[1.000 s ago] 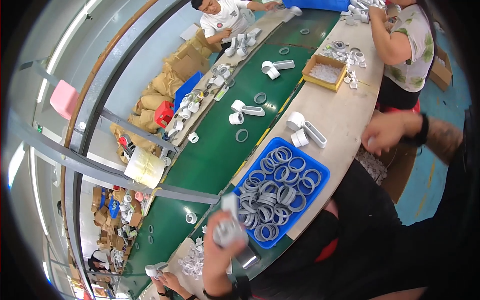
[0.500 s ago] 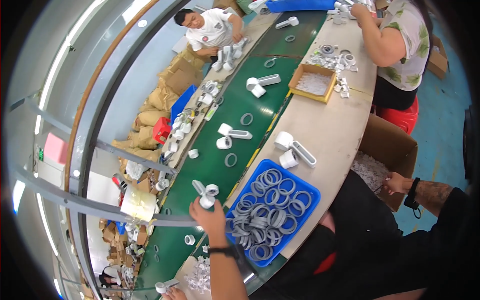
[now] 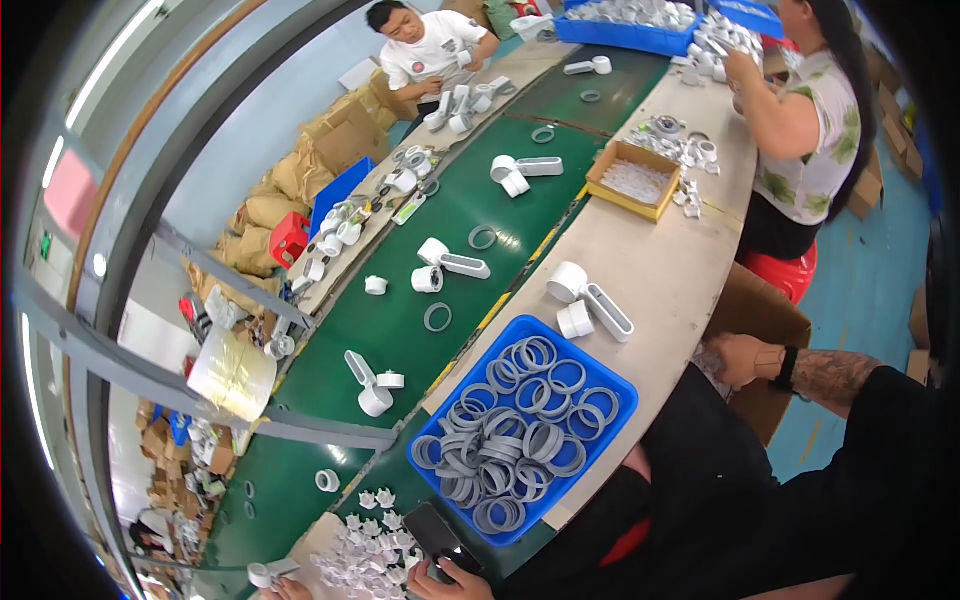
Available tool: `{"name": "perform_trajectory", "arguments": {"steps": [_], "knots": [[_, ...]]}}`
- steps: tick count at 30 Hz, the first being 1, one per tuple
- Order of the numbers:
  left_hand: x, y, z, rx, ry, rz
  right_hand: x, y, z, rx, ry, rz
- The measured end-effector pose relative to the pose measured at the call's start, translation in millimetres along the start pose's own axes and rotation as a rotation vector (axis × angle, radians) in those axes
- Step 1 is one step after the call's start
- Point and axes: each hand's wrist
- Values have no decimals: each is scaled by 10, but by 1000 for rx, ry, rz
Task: The recorder assembles small white plastic components by fitting different parts together on a factory workbench.
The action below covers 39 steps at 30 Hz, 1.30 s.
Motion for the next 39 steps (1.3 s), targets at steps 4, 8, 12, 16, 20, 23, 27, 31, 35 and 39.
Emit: {"name": "perform_trajectory", "arguments": {"steps": [4,8,12,16,20,23,27,31,35,39], "knots": [[-168,-72,5,5,-161,-94,-1827,-448,-1381,-791,-111,-403],[-377,-159,-154,-142,-183,-210,-3677,-1144,-2080,-497,-274,-802],[-582,-155,-117,-165,-144,-267,-4934,-2592,-1581,-74,-150,-760],[-729,-205,-88,-205,-94,-339,-5338,-3783,-485,466,106,-552],[-977,-35,61,-179,-103,-355,-5306,-3968,130,644,289,-545],[-1004,-69,88,-191,-25,-317,-5213,-3916,157,735,243,-507],[-949,-39,12,-194,-34,-287,-5017,-3635,-291,703,11,-449],[-823,-14,-105,-153,-80,-316,-4729,-3177,-986,651,-237,-416],[-741,92,-252,-69,-99,-312,-4503,-2379,-1661,461,-580,-453],[-500,72,-387,62,-85,-392,-4508,-1189,-2301,-17,-804,-679]]}}
Point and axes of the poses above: each hand's wrist, its own y-axis away from the middle knuckle, its own z-axis out of the palm, x = y × z, and after that the axes turned 13 degrees about x, right-handed
